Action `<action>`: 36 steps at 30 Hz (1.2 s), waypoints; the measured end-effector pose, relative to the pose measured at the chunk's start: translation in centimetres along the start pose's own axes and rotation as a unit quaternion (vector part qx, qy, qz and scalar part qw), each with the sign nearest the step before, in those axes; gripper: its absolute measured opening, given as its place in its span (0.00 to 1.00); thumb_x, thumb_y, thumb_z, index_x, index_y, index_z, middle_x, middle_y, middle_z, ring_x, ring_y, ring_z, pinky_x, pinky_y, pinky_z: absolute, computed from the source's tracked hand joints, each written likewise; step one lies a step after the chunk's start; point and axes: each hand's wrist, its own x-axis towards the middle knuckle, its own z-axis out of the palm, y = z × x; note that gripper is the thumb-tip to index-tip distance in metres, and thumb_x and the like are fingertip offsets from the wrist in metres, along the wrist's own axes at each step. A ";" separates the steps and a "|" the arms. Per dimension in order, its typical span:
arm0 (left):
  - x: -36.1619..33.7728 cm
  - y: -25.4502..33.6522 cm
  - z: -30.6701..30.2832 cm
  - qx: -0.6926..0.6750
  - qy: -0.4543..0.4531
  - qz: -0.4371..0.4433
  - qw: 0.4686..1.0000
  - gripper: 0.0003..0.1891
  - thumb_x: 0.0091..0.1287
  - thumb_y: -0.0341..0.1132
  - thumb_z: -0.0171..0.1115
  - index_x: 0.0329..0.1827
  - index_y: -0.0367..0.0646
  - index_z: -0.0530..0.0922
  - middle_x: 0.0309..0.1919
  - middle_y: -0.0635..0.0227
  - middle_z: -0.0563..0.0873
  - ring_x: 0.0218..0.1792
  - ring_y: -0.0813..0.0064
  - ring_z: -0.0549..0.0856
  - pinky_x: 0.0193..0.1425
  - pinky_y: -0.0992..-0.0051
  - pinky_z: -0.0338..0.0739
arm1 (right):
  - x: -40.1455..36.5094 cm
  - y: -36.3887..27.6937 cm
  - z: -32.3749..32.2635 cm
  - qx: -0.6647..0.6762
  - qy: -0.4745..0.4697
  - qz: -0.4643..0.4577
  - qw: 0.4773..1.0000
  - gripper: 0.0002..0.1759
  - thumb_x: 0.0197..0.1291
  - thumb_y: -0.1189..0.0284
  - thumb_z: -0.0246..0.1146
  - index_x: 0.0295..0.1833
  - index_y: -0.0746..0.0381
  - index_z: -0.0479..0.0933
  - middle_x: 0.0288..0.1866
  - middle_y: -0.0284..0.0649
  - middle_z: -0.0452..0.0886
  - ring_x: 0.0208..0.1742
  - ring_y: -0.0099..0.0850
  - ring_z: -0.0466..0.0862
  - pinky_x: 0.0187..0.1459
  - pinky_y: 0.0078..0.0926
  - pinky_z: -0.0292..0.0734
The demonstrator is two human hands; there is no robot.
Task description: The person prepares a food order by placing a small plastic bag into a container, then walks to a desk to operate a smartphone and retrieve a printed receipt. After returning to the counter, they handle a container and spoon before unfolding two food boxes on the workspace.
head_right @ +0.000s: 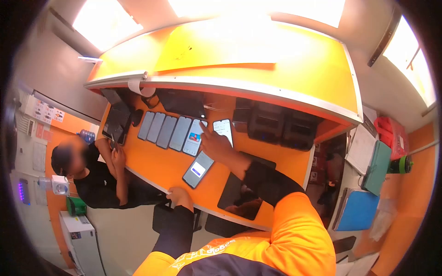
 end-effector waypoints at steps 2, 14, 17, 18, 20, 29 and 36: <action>0.1 -0.1 0.2 -0.014 -0.004 0.002 1.000 0.24 0.78 0.48 0.43 0.60 0.32 0.71 0.43 0.38 0.87 0.43 0.39 0.88 0.42 0.50 0.84 | 3.8 -0.5 0.8 -0.068 0.014 -0.022 0.997 0.25 0.64 0.60 0.66 0.60 0.66 0.74 0.83 0.50 0.57 0.49 0.41 0.85 0.42 0.44 0.84; -0.5 0.6 -0.9 0.008 -0.002 0.005 1.000 0.21 0.78 0.44 0.44 0.54 0.30 0.69 0.45 0.33 0.85 0.45 0.37 0.87 0.45 0.48 0.83 | 9.1 0.1 4.4 -0.142 -0.068 0.032 0.987 0.28 0.67 0.51 0.62 0.59 0.64 0.78 0.76 0.50 0.69 0.43 0.42 0.88 0.39 0.41 0.84; -0.3 0.8 -0.9 0.019 -0.003 0.005 1.000 0.20 0.78 0.43 0.43 0.54 0.30 0.68 0.45 0.32 0.84 0.45 0.36 0.86 0.46 0.47 0.82 | 6.4 -1.6 1.1 -0.112 -0.063 0.001 0.992 0.26 0.69 0.50 0.59 0.54 0.64 0.79 0.71 0.51 0.73 0.43 0.44 0.88 0.40 0.44 0.84; -0.4 0.9 -1.1 0.023 -0.003 0.007 1.000 0.20 0.78 0.43 0.43 0.54 0.30 0.68 0.44 0.32 0.84 0.45 0.36 0.86 0.46 0.47 0.82 | 5.3 -1.9 -0.1 -0.091 -0.063 0.017 0.994 0.25 0.68 0.52 0.60 0.55 0.64 0.78 0.69 0.51 0.74 0.46 0.45 0.87 0.42 0.45 0.83; -1.1 1.4 -1.5 0.024 -0.008 0.005 1.000 0.20 0.78 0.43 0.42 0.55 0.30 0.67 0.44 0.32 0.84 0.45 0.35 0.86 0.47 0.46 0.82 | 2.5 -1.8 -2.1 -0.050 -0.063 0.049 0.996 0.24 0.68 0.56 0.61 0.58 0.64 0.75 0.64 0.50 0.77 0.51 0.47 0.86 0.47 0.47 0.82; -1.7 1.6 -2.5 -0.016 -0.015 0.017 1.000 0.22 0.77 0.46 0.41 0.56 0.32 0.68 0.40 0.34 0.86 0.44 0.35 0.87 0.48 0.44 0.81 | -12.4 7.2 -9.4 -0.107 0.283 0.102 0.948 0.34 0.56 0.67 0.72 0.67 0.65 0.70 0.69 0.54 0.73 0.72 0.53 0.71 0.72 0.51 0.65; 0.1 0.1 -1.9 0.013 -0.102 0.034 0.994 0.29 0.78 0.50 0.40 0.68 0.30 0.63 0.51 0.38 0.84 0.47 0.38 0.87 0.51 0.47 0.82 | -12.9 10.4 -12.4 -0.163 0.151 0.201 0.954 0.56 0.52 0.54 0.77 0.79 0.68 0.57 0.81 0.56 0.58 0.81 0.51 0.58 0.79 0.56 0.52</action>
